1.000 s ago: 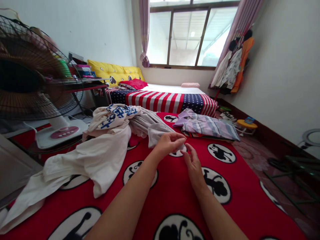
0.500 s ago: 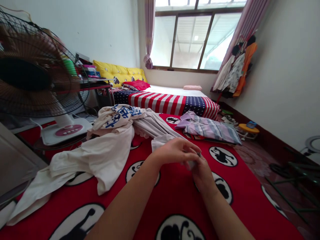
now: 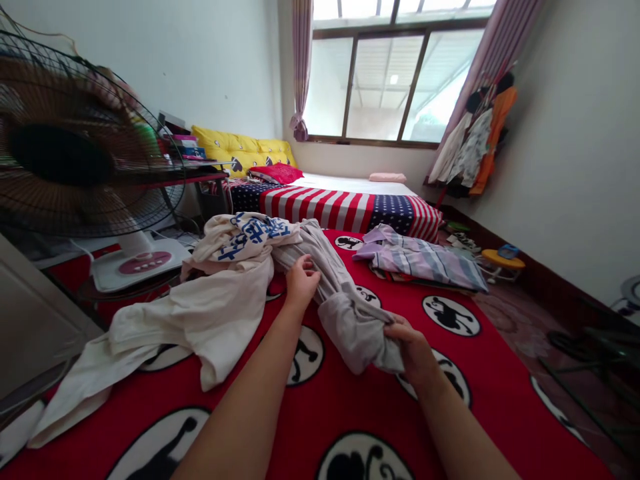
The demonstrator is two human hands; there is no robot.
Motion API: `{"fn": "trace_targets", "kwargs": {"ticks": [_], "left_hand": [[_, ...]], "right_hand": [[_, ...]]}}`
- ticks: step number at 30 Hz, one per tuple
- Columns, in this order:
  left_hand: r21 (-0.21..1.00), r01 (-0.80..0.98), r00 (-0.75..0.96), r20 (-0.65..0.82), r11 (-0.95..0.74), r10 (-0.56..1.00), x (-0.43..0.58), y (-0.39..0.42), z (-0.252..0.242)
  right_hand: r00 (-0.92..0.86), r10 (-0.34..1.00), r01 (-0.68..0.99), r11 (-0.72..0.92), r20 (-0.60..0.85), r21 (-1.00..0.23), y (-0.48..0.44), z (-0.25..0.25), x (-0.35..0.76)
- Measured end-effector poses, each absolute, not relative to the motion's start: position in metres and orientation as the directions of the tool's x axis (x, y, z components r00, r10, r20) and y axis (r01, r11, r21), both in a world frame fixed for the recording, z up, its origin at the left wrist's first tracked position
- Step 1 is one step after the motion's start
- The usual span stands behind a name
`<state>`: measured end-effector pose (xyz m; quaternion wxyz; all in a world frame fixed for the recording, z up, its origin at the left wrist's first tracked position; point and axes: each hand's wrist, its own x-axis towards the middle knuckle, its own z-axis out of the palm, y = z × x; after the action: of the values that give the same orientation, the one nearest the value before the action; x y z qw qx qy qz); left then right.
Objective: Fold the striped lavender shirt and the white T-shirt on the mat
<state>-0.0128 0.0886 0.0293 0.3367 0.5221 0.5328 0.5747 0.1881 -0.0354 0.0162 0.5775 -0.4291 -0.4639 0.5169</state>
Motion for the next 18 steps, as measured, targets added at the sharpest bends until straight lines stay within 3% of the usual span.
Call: {"fn": "trace_targets", "kwargs": {"ticks": [3,6,9,12,15,18], "left_hand": [[0.972,0.120,-0.094,0.215,-0.203,0.972,-0.004,0.085,0.033],[0.966,0.123,-0.003,0.230,-0.228,0.973,-0.007,0.082,0.039],[0.853,0.403,0.179,0.282,-0.331,0.943,-0.015,0.078,0.035],[0.666,0.636,0.273,0.277,-0.389,0.921,-0.017,0.071,0.025],[0.593,0.719,0.245,0.270,-0.361,0.931,-0.017,0.067,0.021],[0.499,0.811,0.185,0.277,-0.306,0.943,-0.025,0.067,0.037]], "right_hand": [[-0.250,0.964,-0.319,0.009,0.094,-0.948,-0.043,0.024,0.165],[-0.433,0.894,-0.304,-0.025,0.115,-0.952,-0.051,0.024,0.144],[-0.546,0.836,-0.203,-0.061,0.061,-0.977,-0.055,0.014,0.131],[-0.466,0.879,-0.138,0.039,0.099,-0.990,-0.054,0.000,0.128],[-0.293,0.947,-0.058,0.117,0.129,-0.991,-0.047,-0.009,0.131],[-0.251,0.961,-0.018,0.120,0.121,-0.993,-0.043,-0.011,0.134]]}}
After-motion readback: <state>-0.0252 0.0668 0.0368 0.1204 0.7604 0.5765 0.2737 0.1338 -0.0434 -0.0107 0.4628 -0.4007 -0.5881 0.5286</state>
